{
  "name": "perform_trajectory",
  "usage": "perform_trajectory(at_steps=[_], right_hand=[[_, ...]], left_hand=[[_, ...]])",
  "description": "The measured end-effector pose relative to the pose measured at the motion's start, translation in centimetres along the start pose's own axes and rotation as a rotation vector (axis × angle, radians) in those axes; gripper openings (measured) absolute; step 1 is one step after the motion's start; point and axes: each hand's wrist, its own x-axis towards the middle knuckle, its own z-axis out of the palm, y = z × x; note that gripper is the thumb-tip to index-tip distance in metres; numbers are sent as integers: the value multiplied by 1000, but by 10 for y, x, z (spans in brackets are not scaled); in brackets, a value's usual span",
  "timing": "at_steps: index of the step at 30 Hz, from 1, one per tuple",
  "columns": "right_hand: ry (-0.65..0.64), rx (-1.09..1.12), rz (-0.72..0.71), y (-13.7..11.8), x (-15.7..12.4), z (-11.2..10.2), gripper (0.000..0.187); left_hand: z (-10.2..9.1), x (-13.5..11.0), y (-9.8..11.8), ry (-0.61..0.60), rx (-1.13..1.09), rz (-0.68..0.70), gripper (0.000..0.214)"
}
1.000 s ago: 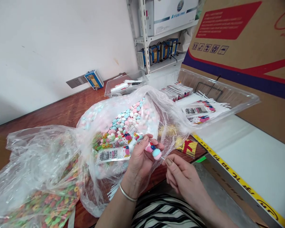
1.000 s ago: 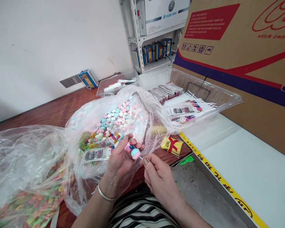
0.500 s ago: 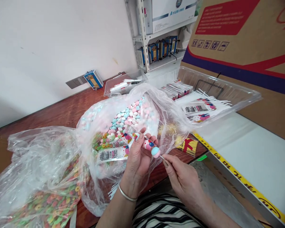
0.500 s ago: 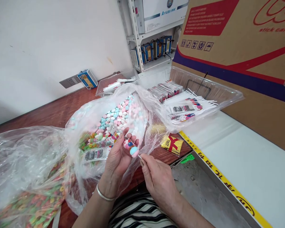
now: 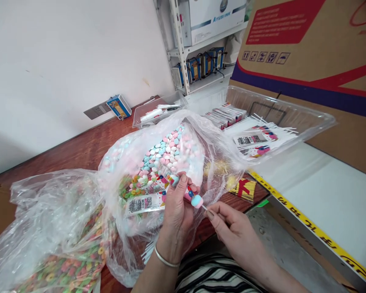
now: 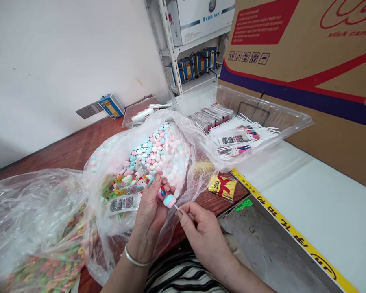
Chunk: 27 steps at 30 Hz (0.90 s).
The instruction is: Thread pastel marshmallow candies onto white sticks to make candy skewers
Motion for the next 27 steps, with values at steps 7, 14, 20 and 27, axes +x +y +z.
perform_trajectory(at_steps=[7, 14, 20, 27], right_hand=[[227, -562, -341, 2, 5, -9, 16], [298, -614, -377, -4, 9, -18, 15], [286, -641, -401, -6, 7, -9, 15], [240, -575, -338, -6, 5, -8, 17]], left_hand=[[-4, -6, -5, 3, 139, 46, 41], [-28, -15, -2, -5, 1125, 690, 24], [-28, -15, -2, -54, 1397, 1044, 19], [-28, -13, -1, -108, 1520, 1123, 10]])
